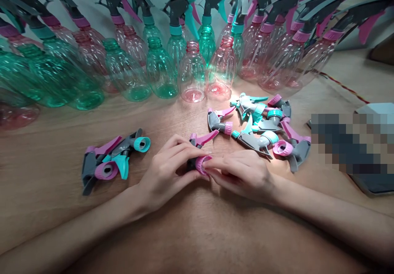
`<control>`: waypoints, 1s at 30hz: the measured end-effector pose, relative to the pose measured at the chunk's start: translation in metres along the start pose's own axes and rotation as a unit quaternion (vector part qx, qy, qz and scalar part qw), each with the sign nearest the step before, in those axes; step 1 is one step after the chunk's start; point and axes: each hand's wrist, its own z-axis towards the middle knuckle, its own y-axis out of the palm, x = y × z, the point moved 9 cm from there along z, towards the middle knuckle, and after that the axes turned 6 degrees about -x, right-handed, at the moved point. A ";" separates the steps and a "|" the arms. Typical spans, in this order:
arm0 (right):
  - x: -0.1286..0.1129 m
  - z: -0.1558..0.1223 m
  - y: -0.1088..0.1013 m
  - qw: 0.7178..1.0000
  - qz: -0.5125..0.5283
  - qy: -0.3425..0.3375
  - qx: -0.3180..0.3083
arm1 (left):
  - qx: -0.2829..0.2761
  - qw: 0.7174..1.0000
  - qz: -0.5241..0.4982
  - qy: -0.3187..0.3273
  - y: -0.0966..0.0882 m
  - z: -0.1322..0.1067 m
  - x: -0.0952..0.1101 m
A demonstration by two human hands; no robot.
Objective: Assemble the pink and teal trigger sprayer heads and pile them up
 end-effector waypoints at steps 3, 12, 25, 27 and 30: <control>0.001 -0.001 0.000 1.000 0.012 0.005 0.001 | 0.007 1.000 0.007 0.006 0.000 0.000 0.001; 0.011 -0.004 -0.010 0.996 -0.010 0.085 0.026 | 0.045 0.997 0.051 0.030 -0.001 0.000 0.013; 0.018 -0.031 -0.033 0.997 0.003 0.074 -0.003 | 0.091 0.989 0.114 0.036 -0.006 0.041 0.025; 0.019 -0.031 -0.028 0.997 0.009 0.077 -0.026 | 0.103 0.985 0.128 0.060 -0.003 0.058 0.027; 0.021 -0.031 -0.021 0.995 0.016 0.084 -0.057 | 0.077 0.980 0.157 0.097 0.010 0.080 0.029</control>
